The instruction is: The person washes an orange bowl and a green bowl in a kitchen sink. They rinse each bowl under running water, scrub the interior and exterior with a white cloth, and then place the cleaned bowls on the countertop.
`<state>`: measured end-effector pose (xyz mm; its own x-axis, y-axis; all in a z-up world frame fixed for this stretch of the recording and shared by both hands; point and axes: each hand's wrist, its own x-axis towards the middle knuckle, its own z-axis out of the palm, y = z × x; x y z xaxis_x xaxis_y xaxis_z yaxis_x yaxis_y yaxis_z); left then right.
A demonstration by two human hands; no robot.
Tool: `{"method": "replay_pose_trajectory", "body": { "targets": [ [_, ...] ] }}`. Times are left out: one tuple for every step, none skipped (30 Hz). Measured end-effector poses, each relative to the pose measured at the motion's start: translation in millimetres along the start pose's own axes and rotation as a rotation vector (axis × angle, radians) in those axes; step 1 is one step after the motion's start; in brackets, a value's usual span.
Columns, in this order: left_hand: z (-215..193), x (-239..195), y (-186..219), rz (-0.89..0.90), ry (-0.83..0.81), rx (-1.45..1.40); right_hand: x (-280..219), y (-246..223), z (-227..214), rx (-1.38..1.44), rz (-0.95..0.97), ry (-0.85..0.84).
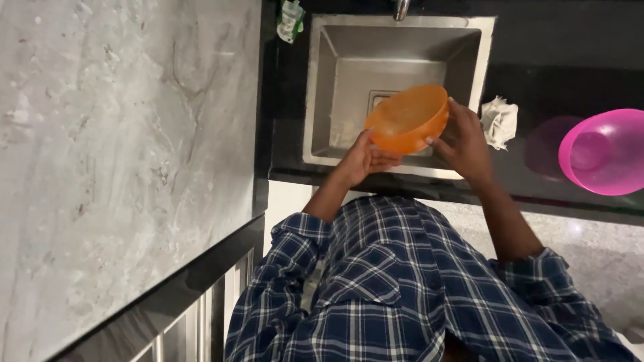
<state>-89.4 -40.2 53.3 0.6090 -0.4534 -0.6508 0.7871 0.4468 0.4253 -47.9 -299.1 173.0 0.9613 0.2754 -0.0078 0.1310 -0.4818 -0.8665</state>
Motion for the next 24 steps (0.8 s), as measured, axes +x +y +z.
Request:
{"method": "replay_pose_trajectory", "body": {
  "targets": [
    [-3.0, 3.2, -5.1, -0.006, -0.007, -0.003, 1.6, -10.1, -3.2, -0.007, 0.007, 0.002],
    [-7.2, 5.4, -8.8, -0.014, -0.022, -0.025, 5.1, -20.8, -4.9, -0.064, 0.061, -0.032],
    [-11.5, 7.4, -11.9, -0.022, -0.037, -0.046, 9.1, -31.9, -6.4, -0.121, 0.116, -0.066],
    [-25.8, 13.0, -16.1, -0.026, -0.046, -0.043, 13.7, -29.1, -1.2, -0.126, 0.120, -0.058],
    [-39.8, 19.2, -20.0, -0.067, -0.042, -0.058, 18.6, -25.9, 3.5, -0.211, 0.149, -0.075],
    [-49.0, 29.4, -27.0, -0.120, -0.051, -0.070, 18.9, -21.9, 3.2, -0.305, 0.190, -0.081],
    [-47.9, 32.8, -23.2, -0.135, -0.072, -0.062, 20.4, -12.4, 3.4, -0.317, 0.208, -0.063],
    [-50.1, 30.7, -21.7, -0.183, -0.068, -0.044, 20.1, -4.1, 7.5, -0.367, 0.241, -0.074],
    [-52.7, 27.8, -20.2, -0.230, -0.064, -0.026, 19.1, 3.6, 11.9, -0.416, 0.275, -0.086],
    [-55.9, 27.8, -15.2, -0.237, -0.071, -0.021, 24.1, 0.5, 13.9, -0.418, 0.283, -0.078],
    [-59.2, 27.3, -10.4, -0.260, -0.082, 0.020, 28.7, -2.9, 16.1, -0.403, 0.340, -0.109],
    [-64.0, 25.2, -7.2, -0.284, -0.091, 0.059, 32.0, -6.2, 20.1, -0.384, 0.397, -0.141],
    [-67.2, 23.9, -3.0, -0.292, -0.096, 0.063, 32.7, -10.0, 23.7, -0.384, 0.405, -0.136],
    [-69.6, 23.1, 0.5, -0.319, -0.108, 0.066, 33.2, -13.5, 26.4, -0.382, 0.448, -0.173],
    [-72.0, 22.7, 3.6, -0.346, -0.121, 0.068, 33.5, -16.5, 29.2, -0.378, 0.490, -0.211],
    [-78.9, 31.6, 3.7, -0.351, -0.125, 0.069, 34.1, -18.5, 34.5, -0.380, 0.496, -0.208],
    [-85.9, 41.0, 3.0, -0.332, -0.095, 0.050, 34.4, -20.0, 40.0, -0.298, 0.459, -0.199],
    [-92.1, 47.4, -3.0, -0.318, -0.062, 0.024, 31.0, -21.3, 45.3, -0.215, 0.425, -0.196],
    [-99.9, 58.1, -7.7, -0.327, -0.064, 0.018, 23.5, -13.3, 53.5, -0.217, 0.435, -0.200],
    [-107.4, 68.5, -11.4, -0.248, -0.003, 0.005, 16.9, -5.6, 61.3, -0.104, 0.387, -0.162],
    [-113.5, 78.3, -15.2, -0.170, 0.059, -0.007, 9.8, 1.3, 67.8, 0.009, 0.338, -0.123],
    [-110.2, 73.9, -4.8, -0.168, 0.055, -0.003, 6.0, 9.7, 78.4, 0.008, 0.336, -0.118],
    [-105.6, 68.8, 5.3, -0.024, 0.110, 0.039, 1.7, 17.6, 87.9, 0.156, 0.315, -0.089],
    [-98.9, 65.8, 16.1, 0.124, 0.161, 0.080, -1.5, 26.3, 95.1, 0.301, 0.289, -0.059]
  ]
}}
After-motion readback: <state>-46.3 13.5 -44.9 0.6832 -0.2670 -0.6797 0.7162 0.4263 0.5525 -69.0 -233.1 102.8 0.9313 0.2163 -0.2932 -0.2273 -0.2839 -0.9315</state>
